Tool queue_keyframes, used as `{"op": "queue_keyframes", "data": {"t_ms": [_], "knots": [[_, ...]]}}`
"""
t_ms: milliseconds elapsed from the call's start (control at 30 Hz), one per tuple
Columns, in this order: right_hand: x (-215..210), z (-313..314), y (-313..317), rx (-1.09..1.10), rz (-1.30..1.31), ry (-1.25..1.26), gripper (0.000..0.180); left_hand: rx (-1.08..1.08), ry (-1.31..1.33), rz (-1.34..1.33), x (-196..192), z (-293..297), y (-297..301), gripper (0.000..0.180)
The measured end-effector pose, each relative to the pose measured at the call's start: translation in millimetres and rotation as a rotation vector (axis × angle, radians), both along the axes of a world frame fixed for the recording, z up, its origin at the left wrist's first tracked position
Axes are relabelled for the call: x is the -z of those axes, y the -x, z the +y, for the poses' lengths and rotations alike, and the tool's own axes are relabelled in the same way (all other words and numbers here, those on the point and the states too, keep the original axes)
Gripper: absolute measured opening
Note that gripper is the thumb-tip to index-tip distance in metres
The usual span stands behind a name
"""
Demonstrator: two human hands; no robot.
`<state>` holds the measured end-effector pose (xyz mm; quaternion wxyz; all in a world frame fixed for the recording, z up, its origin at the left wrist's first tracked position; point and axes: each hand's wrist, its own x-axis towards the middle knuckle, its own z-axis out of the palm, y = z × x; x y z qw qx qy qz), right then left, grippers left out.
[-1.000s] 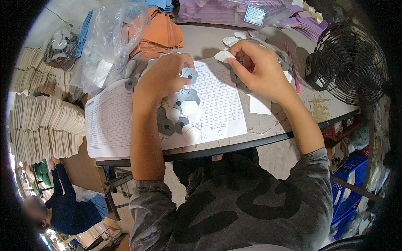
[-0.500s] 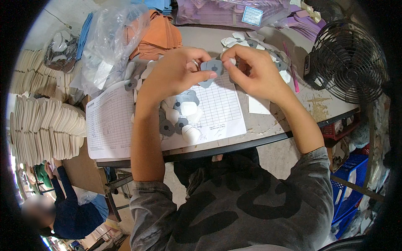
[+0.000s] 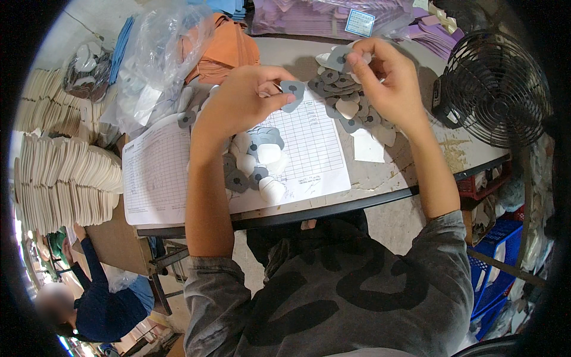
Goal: The person repeatedly picks up small white and gray fabric pieces, aligns them, and places them on a grid sheet on the table. They occasionally use a pink pen to mark a paper and handle a white cloth, then resume assembling the fabric pieces.
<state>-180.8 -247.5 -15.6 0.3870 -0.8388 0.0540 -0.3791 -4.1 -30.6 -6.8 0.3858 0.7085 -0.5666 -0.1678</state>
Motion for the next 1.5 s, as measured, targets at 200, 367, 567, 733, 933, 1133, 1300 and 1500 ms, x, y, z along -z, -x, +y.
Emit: {"op": "queue_keyframes", "data": {"t_ms": [200,367,567,733,933,1133,1300,1500], "knots": [[-4,-12,6,0.064,0.069,0.049,0.015,-0.039,-0.022,-0.043,0,1,-2,0.022],[-6,-12,4,0.078,-0.008,0.036,0.016,-0.088,0.019,-0.134,0,0,-1,0.019],[-6,-10,4,0.091,0.015,0.09,0.015,-0.152,-0.029,-0.106,-2,0,3,0.018],[-5,-13,5,0.125,0.023,0.111,0.02,-0.165,-0.03,-0.179,-2,2,0,0.018],[-4,-18,4,0.175,0.098,0.159,0.022,-0.168,0.009,-0.232,5,2,-4,0.017],[-6,-19,6,0.287,0.332,0.167,0.028,-0.195,0.006,-0.274,7,2,-4,0.017],[-11,-11,6,0.182,0.284,0.16,0.03,-0.178,0.024,-0.279,2,2,-2,0.017],[0,15,4,-0.219,0.235,0.06,0.029,-0.048,0.066,-0.086,-3,-5,12,0.019]]}}
